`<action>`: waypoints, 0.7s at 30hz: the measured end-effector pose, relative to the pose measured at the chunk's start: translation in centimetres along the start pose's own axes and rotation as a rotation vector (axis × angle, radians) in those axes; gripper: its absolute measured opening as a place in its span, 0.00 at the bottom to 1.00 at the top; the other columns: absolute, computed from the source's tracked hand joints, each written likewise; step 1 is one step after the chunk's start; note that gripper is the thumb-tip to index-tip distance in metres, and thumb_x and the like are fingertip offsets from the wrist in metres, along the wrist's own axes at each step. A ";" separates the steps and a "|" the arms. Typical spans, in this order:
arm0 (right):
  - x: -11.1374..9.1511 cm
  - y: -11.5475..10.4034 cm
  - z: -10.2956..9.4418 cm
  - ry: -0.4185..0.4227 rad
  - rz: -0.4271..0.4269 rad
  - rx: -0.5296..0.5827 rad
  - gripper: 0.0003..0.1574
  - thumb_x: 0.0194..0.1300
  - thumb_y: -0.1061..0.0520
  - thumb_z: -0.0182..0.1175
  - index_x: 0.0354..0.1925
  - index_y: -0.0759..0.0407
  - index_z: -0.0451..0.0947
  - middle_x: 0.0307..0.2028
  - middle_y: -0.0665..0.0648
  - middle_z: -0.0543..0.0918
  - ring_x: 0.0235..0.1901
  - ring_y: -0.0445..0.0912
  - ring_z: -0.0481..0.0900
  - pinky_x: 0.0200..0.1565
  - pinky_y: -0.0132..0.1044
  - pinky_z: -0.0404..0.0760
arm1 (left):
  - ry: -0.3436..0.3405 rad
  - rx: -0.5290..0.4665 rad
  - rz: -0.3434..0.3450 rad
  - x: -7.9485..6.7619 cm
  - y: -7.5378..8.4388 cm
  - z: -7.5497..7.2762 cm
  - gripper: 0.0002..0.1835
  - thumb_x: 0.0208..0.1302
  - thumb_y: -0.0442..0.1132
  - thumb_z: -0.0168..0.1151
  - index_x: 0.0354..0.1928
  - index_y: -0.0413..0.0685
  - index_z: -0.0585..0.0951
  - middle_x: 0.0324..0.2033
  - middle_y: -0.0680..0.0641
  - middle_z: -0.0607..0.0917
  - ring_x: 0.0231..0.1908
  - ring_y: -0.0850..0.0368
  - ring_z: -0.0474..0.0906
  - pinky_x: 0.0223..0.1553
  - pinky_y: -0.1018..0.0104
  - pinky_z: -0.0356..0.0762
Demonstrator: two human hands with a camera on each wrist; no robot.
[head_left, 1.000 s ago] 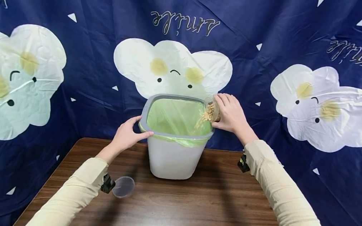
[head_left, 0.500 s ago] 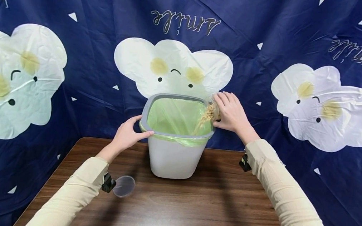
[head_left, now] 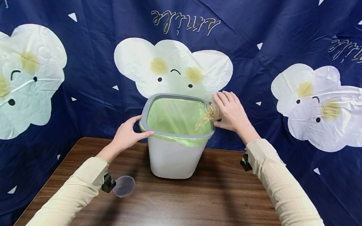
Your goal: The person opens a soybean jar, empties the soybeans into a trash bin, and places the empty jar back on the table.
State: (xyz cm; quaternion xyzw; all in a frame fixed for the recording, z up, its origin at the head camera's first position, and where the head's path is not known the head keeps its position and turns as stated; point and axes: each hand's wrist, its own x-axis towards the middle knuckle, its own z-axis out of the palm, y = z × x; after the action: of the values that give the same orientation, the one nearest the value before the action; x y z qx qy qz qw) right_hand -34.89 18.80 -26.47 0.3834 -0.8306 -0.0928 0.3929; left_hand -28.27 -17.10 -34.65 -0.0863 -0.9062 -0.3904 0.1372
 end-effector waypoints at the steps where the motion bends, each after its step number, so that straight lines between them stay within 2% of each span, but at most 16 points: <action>1: 0.0 0.0 0.0 0.000 -0.003 -0.003 0.59 0.28 0.43 0.73 0.58 0.65 0.63 0.52 0.66 0.70 0.53 0.61 0.65 0.57 0.54 0.62 | -0.001 0.000 0.000 0.0 0.0 0.0 0.46 0.46 0.62 0.65 0.63 0.43 0.65 0.59 0.41 0.70 0.60 0.44 0.63 0.57 0.48 0.61; 14: 0.0 0.0 0.2 -0.018 -0.038 0.001 0.59 0.28 0.43 0.73 0.58 0.66 0.64 0.52 0.66 0.70 0.54 0.62 0.65 0.57 0.54 0.61 | -0.003 -0.004 -0.006 -0.1 0.0 0.0 0.46 0.46 0.62 0.66 0.63 0.43 0.65 0.59 0.41 0.70 0.60 0.44 0.63 0.57 0.48 0.61; 21: 0.2 -0.1 0.2 0.005 -0.075 0.012 0.58 0.26 0.45 0.74 0.57 0.65 0.65 0.51 0.66 0.70 0.52 0.62 0.65 0.57 0.53 0.60 | -0.007 -0.009 -0.012 0.0 0.0 0.0 0.46 0.45 0.62 0.65 0.63 0.44 0.65 0.59 0.41 0.69 0.60 0.44 0.62 0.57 0.47 0.61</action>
State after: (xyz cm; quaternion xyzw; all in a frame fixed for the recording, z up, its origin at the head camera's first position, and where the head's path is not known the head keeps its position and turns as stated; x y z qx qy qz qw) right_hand -35.08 18.59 -26.58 0.4168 -0.8152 -0.1016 0.3891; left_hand -28.24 -17.07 -34.65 -0.0831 -0.9055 -0.3950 0.1312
